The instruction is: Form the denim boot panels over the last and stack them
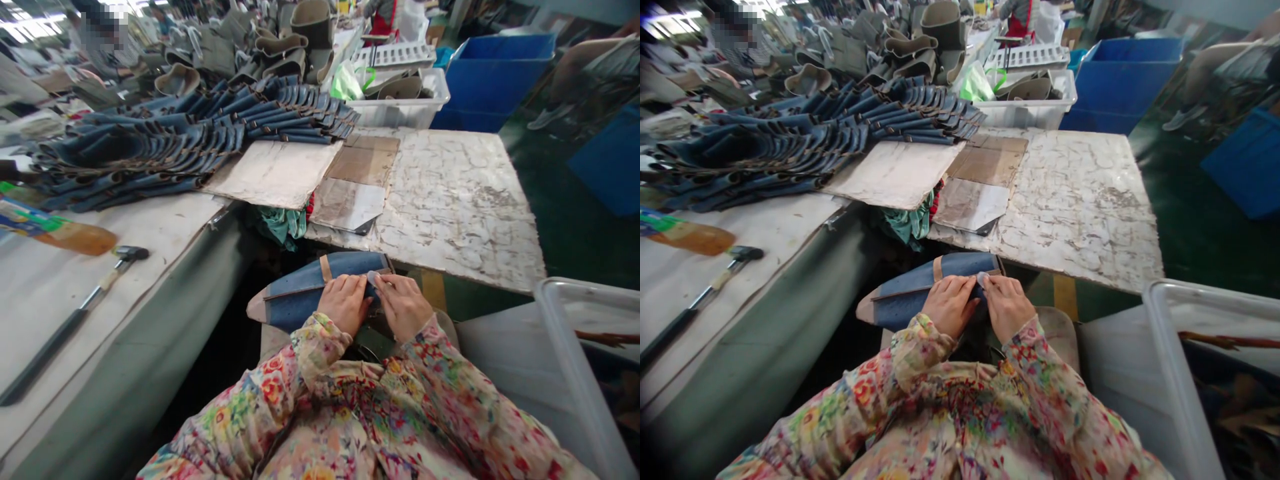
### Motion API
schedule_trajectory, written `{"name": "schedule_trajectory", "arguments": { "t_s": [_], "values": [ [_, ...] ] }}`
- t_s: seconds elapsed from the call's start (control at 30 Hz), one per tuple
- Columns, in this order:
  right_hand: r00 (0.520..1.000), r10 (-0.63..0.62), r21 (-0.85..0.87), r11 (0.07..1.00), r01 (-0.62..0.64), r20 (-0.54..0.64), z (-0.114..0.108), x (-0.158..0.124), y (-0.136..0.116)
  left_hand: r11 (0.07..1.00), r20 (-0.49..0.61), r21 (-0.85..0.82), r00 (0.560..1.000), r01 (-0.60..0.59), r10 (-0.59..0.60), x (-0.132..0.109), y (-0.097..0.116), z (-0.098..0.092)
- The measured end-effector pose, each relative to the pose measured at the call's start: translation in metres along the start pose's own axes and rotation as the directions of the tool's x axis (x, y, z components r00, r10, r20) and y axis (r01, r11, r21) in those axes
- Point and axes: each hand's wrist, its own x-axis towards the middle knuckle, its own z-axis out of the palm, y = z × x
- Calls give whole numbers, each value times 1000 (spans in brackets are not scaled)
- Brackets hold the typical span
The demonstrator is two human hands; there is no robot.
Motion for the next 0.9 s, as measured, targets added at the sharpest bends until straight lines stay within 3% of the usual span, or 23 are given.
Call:
{"name": "schedule_trajectory", "arguments": {
  "t_s": [0.43, 0.63, 0.9],
  "values": [
    [983, -105, 108, 990, 89, 153, 22, 17, -49, 988, -160, 102, 982, 120, -103, -54, -32, -16],
    [978, -73, 184, 982, 36, 193, 16, 21, -39, 980, -117, 160, 988, 119, -100, -79, -32, -10],
    [944, -169, 388, 920, 48, 284, 9, 26, -20, 977, -97, 182, 991, 113, -97, -86, -26, -12]
  ]
}}
